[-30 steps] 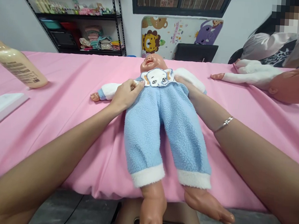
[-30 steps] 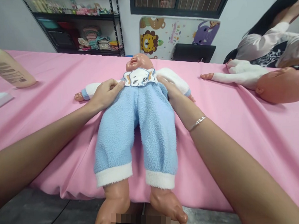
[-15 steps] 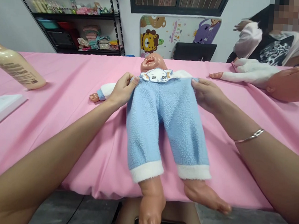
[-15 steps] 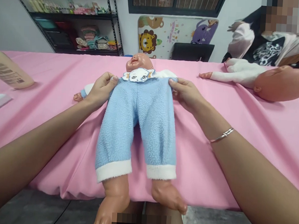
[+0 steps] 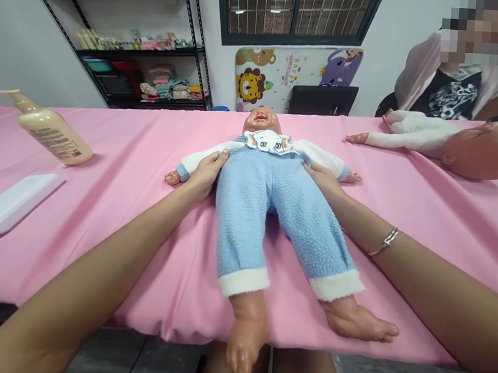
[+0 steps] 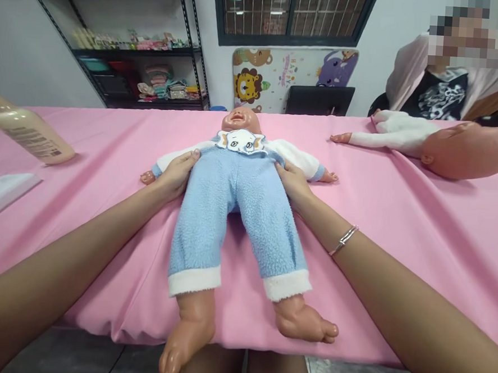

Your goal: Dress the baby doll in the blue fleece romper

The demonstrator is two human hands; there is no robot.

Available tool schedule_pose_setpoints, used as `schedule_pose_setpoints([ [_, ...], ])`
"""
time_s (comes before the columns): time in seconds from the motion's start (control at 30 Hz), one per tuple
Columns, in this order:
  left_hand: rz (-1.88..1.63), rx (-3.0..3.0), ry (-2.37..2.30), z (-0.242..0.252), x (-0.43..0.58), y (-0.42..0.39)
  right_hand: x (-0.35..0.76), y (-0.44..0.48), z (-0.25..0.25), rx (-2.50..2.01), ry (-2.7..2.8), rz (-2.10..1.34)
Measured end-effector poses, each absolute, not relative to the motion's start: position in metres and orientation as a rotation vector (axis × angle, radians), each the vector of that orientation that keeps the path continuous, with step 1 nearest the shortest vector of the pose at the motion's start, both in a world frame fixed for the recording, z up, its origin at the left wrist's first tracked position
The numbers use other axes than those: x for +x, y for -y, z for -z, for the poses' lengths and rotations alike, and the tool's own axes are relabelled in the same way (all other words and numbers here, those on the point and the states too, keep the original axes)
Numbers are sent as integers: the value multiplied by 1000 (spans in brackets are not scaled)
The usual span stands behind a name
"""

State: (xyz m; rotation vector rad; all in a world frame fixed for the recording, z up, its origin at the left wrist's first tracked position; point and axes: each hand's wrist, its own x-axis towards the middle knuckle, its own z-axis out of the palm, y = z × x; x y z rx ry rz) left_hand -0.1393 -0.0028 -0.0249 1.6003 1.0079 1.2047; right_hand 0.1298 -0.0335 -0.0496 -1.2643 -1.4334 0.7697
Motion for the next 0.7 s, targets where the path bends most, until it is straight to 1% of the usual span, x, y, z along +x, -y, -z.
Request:
schedule_pose_setpoints([
  [0.1,-1202,1638,-1049,26,-138,-1,131,30,49,-1254,1416,-848],
  [0.17,-1108,1862,-1125,22,-146,-5,136,28,47,-1242,1361,-967],
  [0.23,-935,2195,-1173,16,-156,-9,144,26,44,-1299,1310,-975],
  [0.3,-767,2418,-1207,8,-163,-10,151,26,44,-1418,1390,-770],
  [0.33,-758,2448,-1250,3,-164,-8,153,26,44,-1474,1468,-629],
  [0.37,-818,2435,-1314,-2,-161,-6,154,26,45,-1518,1551,-506],
  [0.47,-1155,2325,-1442,-18,-135,4,149,25,47,-1654,1730,-257],
  [0.5,-1226,2320,-1424,-23,-122,7,145,24,48,-1715,1775,-208],
  [0.57,-1187,2379,-1302,-29,-92,10,137,20,48,-1827,1833,-162],
  [0.7,-863,2552,-1353,-27,-48,5,127,10,50,-1914,1793,-264],
])
